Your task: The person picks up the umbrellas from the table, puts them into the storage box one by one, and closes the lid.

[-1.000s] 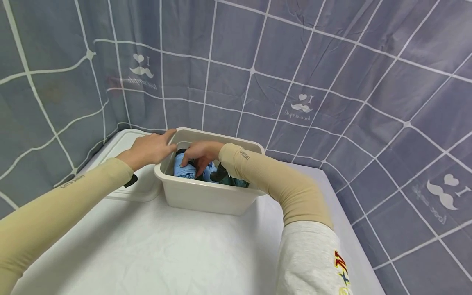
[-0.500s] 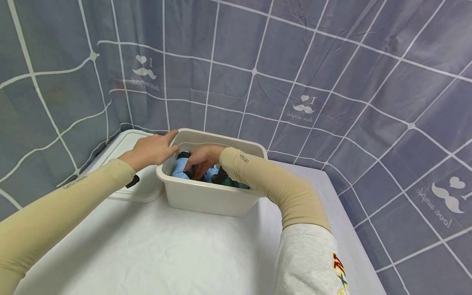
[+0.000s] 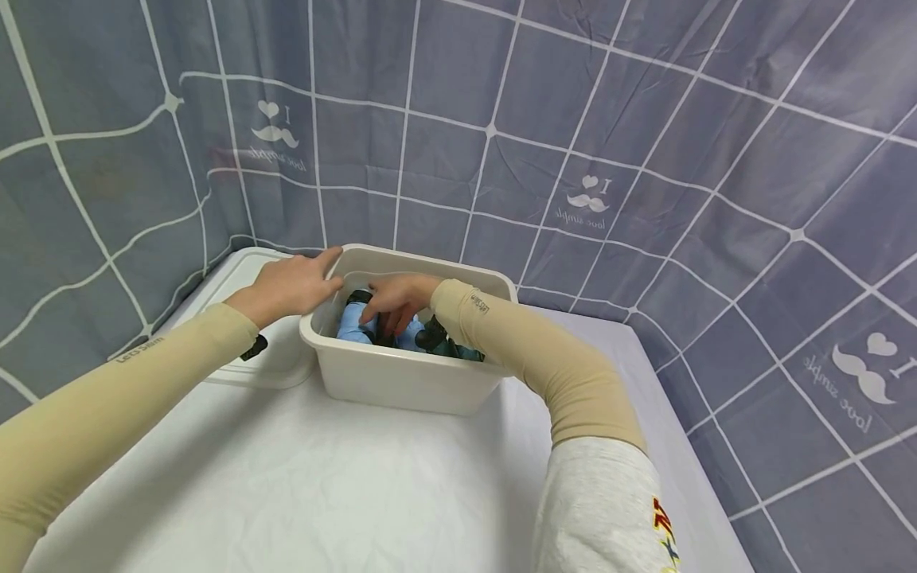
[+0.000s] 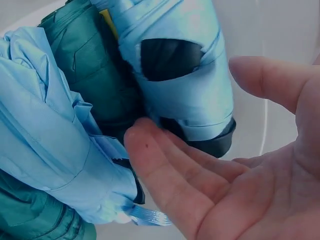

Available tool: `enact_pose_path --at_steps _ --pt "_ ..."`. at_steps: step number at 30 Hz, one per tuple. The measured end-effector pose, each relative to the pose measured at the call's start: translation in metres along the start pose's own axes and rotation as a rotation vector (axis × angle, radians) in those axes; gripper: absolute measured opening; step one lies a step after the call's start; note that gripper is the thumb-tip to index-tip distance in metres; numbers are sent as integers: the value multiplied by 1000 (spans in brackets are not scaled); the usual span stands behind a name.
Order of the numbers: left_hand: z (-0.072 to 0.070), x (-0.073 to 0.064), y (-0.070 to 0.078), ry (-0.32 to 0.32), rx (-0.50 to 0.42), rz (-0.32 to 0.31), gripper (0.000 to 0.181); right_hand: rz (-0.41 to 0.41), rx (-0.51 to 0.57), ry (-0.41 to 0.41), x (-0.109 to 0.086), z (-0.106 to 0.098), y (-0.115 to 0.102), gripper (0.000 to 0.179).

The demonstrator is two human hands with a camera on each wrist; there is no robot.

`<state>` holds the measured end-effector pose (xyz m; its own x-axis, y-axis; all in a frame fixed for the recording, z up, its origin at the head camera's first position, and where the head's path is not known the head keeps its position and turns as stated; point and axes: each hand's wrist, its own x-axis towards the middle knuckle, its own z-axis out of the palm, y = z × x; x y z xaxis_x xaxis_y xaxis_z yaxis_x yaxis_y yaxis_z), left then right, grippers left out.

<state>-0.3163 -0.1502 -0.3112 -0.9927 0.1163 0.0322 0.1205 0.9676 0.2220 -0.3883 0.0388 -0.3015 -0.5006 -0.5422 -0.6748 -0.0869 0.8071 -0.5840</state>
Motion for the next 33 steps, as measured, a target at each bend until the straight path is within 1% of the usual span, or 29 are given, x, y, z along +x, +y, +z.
enact_pose_path --at_steps 4,9,17,22,28,33 --pt "-3 1 0 -19 6 1 67 -23 -44 17 -6 -3 0 99" --pt "-4 1 -1 -37 22 0 67 -29 -25 18 -10 -3 3 98" --pt "-9 -1 -1 -34 -2 -4 69 -57 -52 24 -22 -6 5 90" --pt "-11 1 -1 -17 -26 6 69 -86 -75 61 -36 -10 6 85" --pt "-11 1 0 8 -30 13 66 -178 -110 118 -52 -13 9 80" --pt "-11 0 2 14 -26 11 66 -238 -88 177 -68 -16 17 79"
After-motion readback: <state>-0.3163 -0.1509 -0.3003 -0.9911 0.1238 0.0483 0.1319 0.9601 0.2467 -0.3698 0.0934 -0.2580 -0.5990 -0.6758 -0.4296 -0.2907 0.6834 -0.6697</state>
